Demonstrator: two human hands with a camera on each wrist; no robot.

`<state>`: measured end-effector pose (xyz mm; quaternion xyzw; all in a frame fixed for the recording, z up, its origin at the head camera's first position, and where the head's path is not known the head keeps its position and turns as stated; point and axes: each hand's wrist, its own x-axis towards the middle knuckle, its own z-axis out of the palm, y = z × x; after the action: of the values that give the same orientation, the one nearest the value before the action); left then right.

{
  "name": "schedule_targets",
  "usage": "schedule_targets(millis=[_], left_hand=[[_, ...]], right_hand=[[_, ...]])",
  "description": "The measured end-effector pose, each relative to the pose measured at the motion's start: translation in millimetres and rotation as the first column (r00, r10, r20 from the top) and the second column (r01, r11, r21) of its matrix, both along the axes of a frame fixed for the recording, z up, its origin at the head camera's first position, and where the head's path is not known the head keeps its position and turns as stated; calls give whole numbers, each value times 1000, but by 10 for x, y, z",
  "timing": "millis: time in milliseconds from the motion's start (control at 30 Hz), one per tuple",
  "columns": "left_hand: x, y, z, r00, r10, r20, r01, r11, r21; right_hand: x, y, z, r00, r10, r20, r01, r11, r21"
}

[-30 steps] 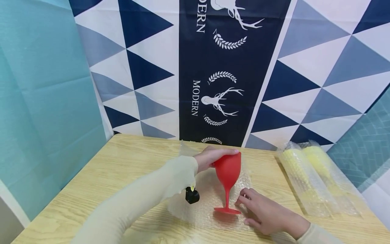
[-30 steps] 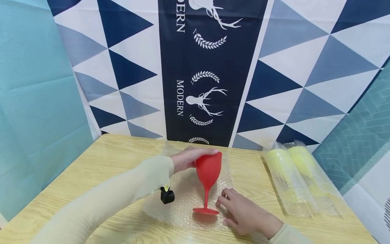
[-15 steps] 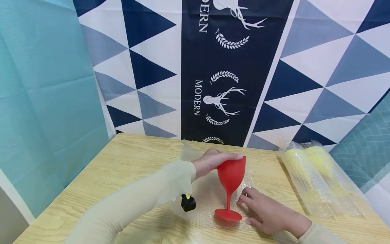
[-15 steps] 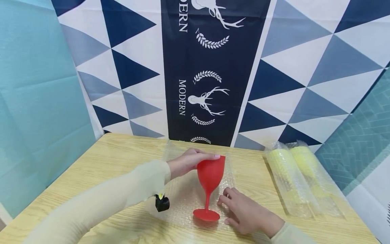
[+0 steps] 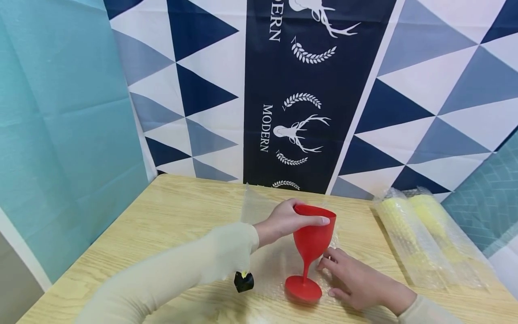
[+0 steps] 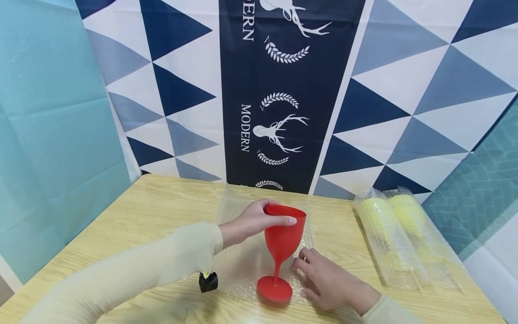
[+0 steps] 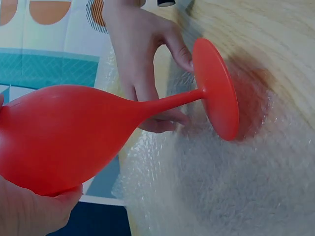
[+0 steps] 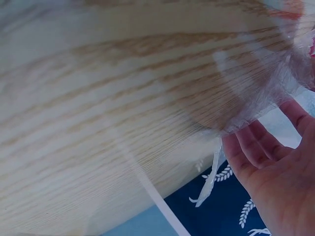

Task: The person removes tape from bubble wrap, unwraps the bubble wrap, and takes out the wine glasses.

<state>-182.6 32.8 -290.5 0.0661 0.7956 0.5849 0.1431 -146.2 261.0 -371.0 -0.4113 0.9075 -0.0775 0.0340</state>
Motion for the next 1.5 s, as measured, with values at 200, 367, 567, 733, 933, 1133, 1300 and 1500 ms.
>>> schedule_targets(millis=[200,367,567,733,933,1133,1300,1500], left_hand=[[85,-41,14,999,-44,-31,44,999,8],[153,-85,13,995,-77,-56,78,997,14],[176,-147,-7,990,-104,-98,105,994,5],[176,-236,9,981,-122,-149,120,993,-17],[165,-369,-5,965,-145,-218,143,989,-28],[146,-490,-44,953,-145,-267,133,989,-62],[122,-588,-59,928,-173,-329,146,983,-108],[67,-705,-62,916,-178,-359,153,983,-96]], right_hand=[[1,1,-2,999,11,-49,-11,1000,5],[6,7,-9,995,25,-97,-24,1000,7],[-1,6,-35,992,35,-124,-35,999,7],[-14,11,-30,999,-2,-38,2,1000,1],[-9,15,-24,1000,3,-18,-3,1000,-16],[-4,-1,-26,999,20,-34,-20,1000,-16],[-8,-3,-19,1000,7,-21,-7,1000,1],[-19,23,-45,999,31,-43,-31,999,-7]])
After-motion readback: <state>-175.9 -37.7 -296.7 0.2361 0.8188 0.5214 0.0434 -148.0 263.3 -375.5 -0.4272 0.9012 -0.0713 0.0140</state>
